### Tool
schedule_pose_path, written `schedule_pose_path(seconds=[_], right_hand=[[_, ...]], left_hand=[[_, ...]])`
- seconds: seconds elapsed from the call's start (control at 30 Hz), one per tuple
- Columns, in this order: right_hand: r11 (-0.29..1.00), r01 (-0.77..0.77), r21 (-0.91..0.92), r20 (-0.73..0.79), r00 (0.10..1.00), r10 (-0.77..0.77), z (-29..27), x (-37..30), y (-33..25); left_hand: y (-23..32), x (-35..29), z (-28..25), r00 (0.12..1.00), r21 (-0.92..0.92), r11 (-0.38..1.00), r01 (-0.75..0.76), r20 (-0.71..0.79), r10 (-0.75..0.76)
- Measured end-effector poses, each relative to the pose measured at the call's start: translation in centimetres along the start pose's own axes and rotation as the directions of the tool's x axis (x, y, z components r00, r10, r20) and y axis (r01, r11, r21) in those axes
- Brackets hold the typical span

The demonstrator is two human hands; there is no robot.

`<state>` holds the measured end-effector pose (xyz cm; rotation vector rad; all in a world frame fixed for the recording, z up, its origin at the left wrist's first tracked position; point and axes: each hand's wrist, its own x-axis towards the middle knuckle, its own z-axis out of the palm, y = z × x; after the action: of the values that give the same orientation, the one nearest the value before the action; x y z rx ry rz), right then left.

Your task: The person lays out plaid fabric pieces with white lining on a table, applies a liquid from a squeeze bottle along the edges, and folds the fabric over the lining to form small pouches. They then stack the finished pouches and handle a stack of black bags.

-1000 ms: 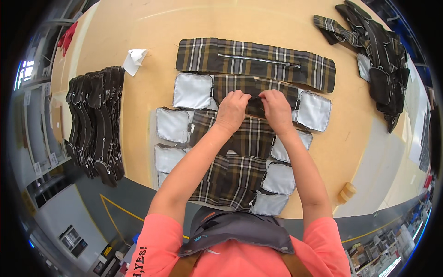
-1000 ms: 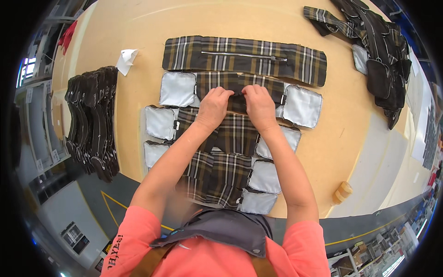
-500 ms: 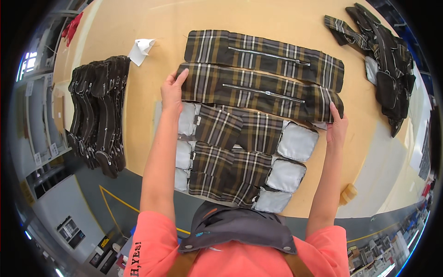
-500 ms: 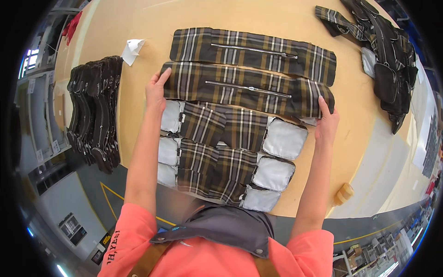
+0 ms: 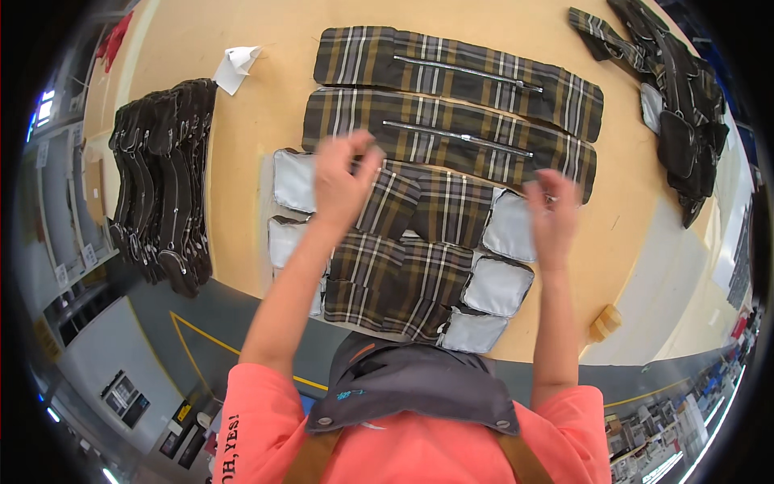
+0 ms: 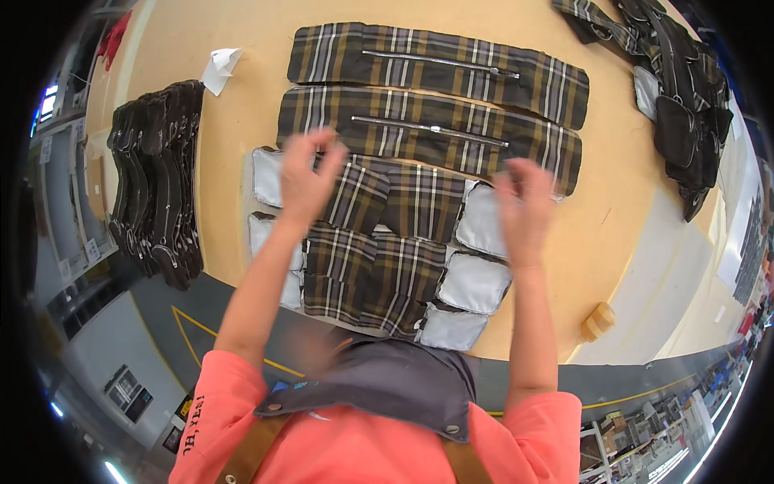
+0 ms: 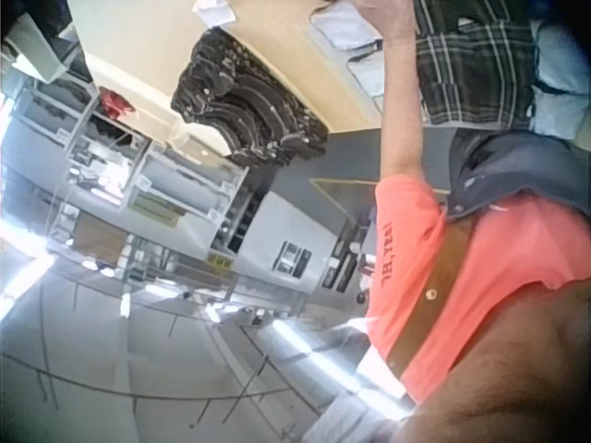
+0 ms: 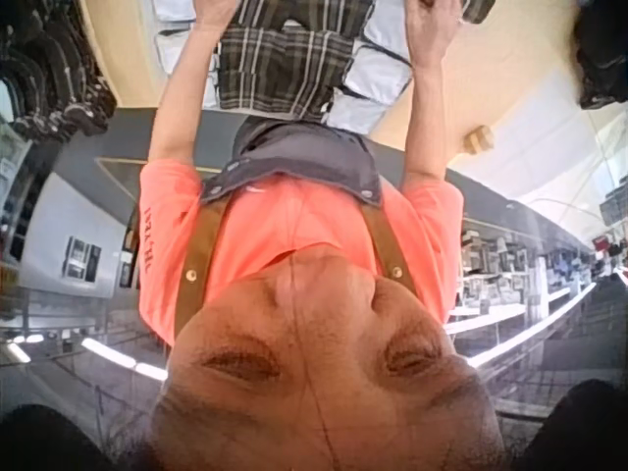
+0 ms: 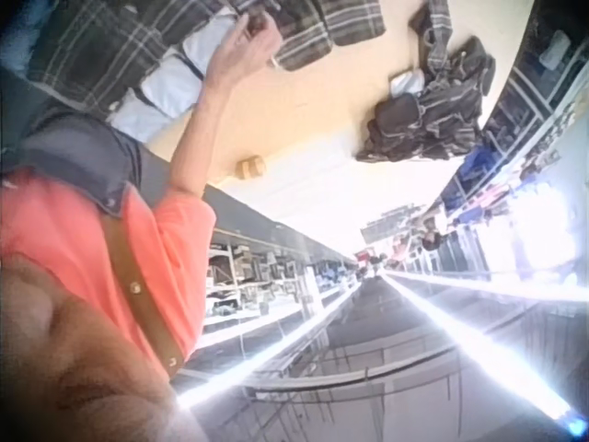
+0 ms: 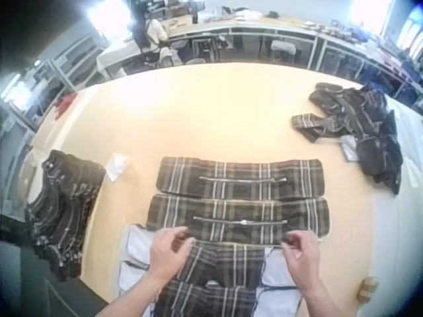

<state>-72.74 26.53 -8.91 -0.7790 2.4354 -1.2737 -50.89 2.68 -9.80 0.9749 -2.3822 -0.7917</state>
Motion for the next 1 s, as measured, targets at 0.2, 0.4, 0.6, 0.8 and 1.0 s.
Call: schedule_pose_path(seconds=[0.2, 0.4, 0.6, 0.8, 1.0], right_hand=[[0.896, 0.392, -0.207, 0.426, 0.861, -0.278, 9.0, -6.4, -2.6], [0.810, 0.518, -0.274, 0.407, 0.826, -0.390, 11.6, -8.0, -0.7], [0.882, 0.468, -0.050, 0.296, 0.851, -0.434, 8.9, -7.1, -0.9], [0.003, -0.389, 0.921, 0.341, 0.813, 0.472, -0.8, -8.1, 4.4], [0.490, -0.463, 0.739, 0.163, 0.828, 0.536, -1.3, -6.3, 6.0]], left_hand=[[2.5, -8.7, 4.4, 0.970, 0.143, 0.989, 0.028, 0.236, -0.061], [1.8, -9.2, 5.1, 0.993, 0.201, 0.977, -0.074, 0.109, 0.053], [1.8, -7.2, 0.0, 0.985, -0.005, 0.985, 0.174, 0.002, -0.174], [-11.6, -6.2, -9.0, 0.511, -0.799, 0.048, 0.599, 0.336, -0.791], [-12.6, -6.2, -8.5, 0.767, -0.540, 0.583, 0.607, 0.205, -0.608]])
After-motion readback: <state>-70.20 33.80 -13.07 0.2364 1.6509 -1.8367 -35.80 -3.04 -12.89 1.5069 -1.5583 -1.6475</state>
